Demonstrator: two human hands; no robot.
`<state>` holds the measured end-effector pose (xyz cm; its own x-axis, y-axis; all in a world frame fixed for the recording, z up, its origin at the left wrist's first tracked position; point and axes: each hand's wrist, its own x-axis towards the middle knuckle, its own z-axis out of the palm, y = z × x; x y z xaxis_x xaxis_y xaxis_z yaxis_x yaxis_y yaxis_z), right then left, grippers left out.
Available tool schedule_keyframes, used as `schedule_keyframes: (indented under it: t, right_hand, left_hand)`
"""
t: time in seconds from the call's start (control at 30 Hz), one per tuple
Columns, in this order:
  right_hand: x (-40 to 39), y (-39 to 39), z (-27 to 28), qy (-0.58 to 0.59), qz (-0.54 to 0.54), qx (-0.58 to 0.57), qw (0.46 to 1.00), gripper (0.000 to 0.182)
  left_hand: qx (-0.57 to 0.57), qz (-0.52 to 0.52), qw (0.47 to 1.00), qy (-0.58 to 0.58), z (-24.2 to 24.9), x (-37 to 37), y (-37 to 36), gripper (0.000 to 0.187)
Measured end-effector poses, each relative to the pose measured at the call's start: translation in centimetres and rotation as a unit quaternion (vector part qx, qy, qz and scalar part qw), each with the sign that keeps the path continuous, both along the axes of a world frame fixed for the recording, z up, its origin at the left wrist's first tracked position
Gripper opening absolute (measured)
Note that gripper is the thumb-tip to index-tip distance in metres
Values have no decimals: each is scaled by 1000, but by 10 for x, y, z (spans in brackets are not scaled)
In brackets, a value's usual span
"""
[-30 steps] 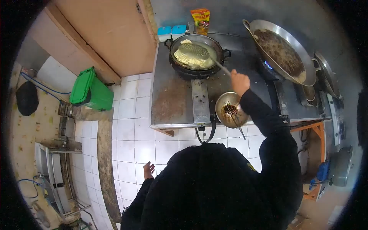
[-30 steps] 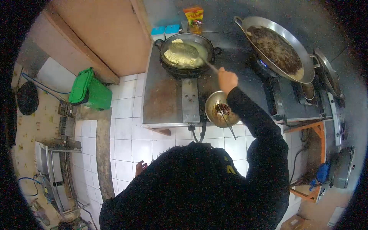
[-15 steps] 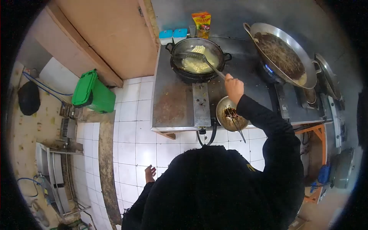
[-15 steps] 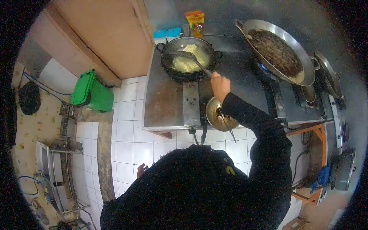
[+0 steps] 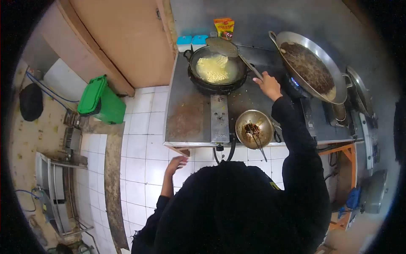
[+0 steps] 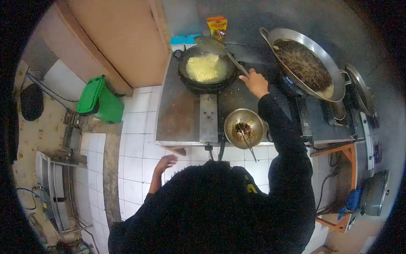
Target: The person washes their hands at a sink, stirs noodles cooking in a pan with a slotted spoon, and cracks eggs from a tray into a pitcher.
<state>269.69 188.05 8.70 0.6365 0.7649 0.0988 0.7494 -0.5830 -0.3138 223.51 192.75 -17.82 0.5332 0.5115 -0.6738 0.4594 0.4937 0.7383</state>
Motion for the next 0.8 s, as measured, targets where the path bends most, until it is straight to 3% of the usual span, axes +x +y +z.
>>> schedule_keyframes:
  t: [0.1, 0.17, 0.27, 0.33, 0.47, 0.57, 0.6, 0.67, 0.8]
  right_hand:
    - [-3, 9, -29, -40, 12, -44, 998, 41]
    - [-8, 18, -51, -49, 15, -54, 997, 41]
    - [8, 23, -73, -49, 37, -39, 997, 42]
    - [23, 22, -57, 42, 33, -48, 997, 40]
    - [1, -10, -25, -13, 13, -21, 1000, 38]
    - [-25, -17, -45, -56, 30, -42, 997, 32]
    - [-30, -16, -57, -76, 39, -53, 995, 31]
    - [-33, -11, -72, -93, 50, -58, 993, 28]
    - [-23, -10, -74, -64, 46, -55, 995, 30]
  left_hand:
    - [40, -138, 986, -82, 9, 64, -9, 36]
    - [44, -164, 984, -58, 25, 102, -22, 38]
    - [85, -151, 982, -70, 26, 134, -38, 38]
    - [95, -155, 982, -43, 16, 144, -43, 43]
    - [219, -84, 972, -22, -24, 155, -49, 49]
    - [251, -87, 964, -2, -7, 161, -53, 50]
    - [248, -127, 959, 57, 1, 161, -52, 48]
    - [283, -170, 942, 64, 15, 161, -52, 49]
    - [278, -158, 946, 48, -19, 164, -52, 46]
